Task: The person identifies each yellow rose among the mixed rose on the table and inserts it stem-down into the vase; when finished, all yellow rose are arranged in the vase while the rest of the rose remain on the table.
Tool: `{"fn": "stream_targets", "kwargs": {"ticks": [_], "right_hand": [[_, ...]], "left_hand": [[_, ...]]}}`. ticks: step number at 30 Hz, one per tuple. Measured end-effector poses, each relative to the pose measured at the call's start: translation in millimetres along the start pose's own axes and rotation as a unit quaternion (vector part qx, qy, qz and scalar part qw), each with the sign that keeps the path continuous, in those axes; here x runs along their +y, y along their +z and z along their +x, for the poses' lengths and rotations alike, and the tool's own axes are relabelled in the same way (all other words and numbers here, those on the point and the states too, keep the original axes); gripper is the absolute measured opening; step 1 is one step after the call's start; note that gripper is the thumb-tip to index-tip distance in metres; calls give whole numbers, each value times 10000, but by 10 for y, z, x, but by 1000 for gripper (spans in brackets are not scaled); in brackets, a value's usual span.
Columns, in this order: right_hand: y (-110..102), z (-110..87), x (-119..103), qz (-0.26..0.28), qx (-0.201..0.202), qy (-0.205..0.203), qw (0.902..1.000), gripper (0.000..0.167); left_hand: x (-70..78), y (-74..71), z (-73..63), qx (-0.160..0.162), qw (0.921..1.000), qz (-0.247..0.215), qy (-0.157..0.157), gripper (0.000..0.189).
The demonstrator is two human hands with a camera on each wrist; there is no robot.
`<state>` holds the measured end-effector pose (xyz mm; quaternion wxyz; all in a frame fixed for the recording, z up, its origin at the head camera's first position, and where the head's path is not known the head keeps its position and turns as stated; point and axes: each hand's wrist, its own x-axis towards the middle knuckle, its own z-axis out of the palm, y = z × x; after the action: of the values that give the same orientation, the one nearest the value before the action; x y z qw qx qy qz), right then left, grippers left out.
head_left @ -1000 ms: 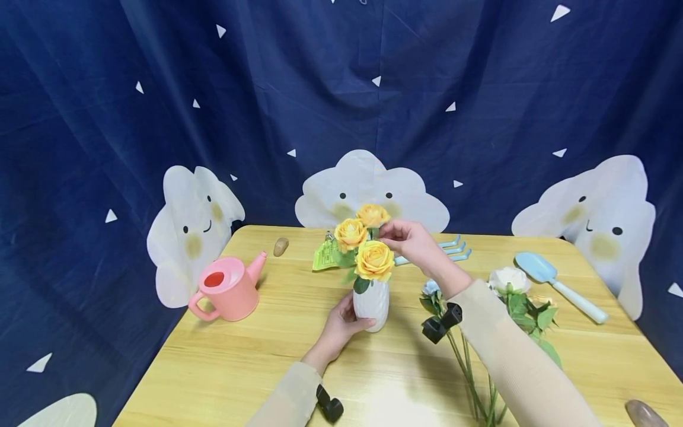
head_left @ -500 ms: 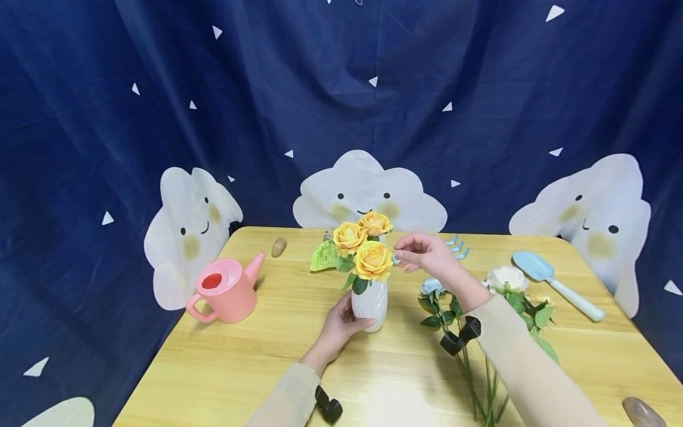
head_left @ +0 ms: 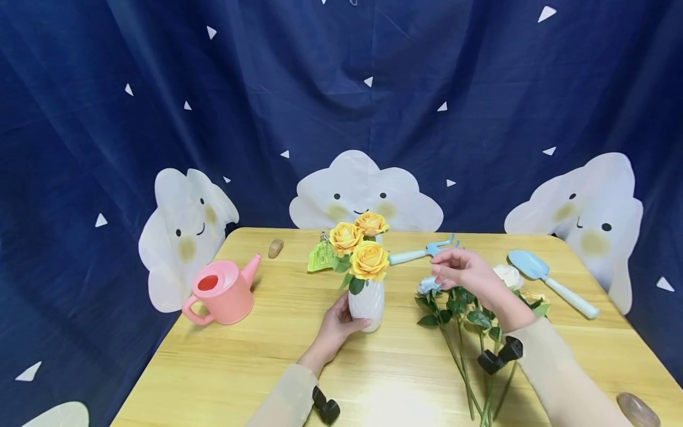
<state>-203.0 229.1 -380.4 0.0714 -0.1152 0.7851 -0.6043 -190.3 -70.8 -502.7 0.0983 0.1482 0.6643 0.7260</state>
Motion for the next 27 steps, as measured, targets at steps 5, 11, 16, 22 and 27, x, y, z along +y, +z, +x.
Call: {"fn": "stream_targets", "kwargs": {"ticks": [5, 11, 16, 22, 27], "right_hand": [[-106, -209, 172, 189, 213, 324, 9991, 34], [-207, -547, 396, 351, 531, 394, 9972, 31], [-251, -836, 557, 452, 796, 577, 9941, 24], [-308, -1114, 737, 882, 889, 686, 9898, 16], [-368, -1300, 845, 1272, 974, 762, 9841, 15]], "left_hand": [[11, 5, -7, 6, 10000, 20, -53, 76], [21, 23, -16, 7, 10000, -32, -63, 76], [26, 22, -11, 0, 10000, -52, -59, 78], [14, 11, -2, 13, 9999, -130, 12, 76], [-7, 9, 8, 71, 9996, -226, 120, 74]]}}
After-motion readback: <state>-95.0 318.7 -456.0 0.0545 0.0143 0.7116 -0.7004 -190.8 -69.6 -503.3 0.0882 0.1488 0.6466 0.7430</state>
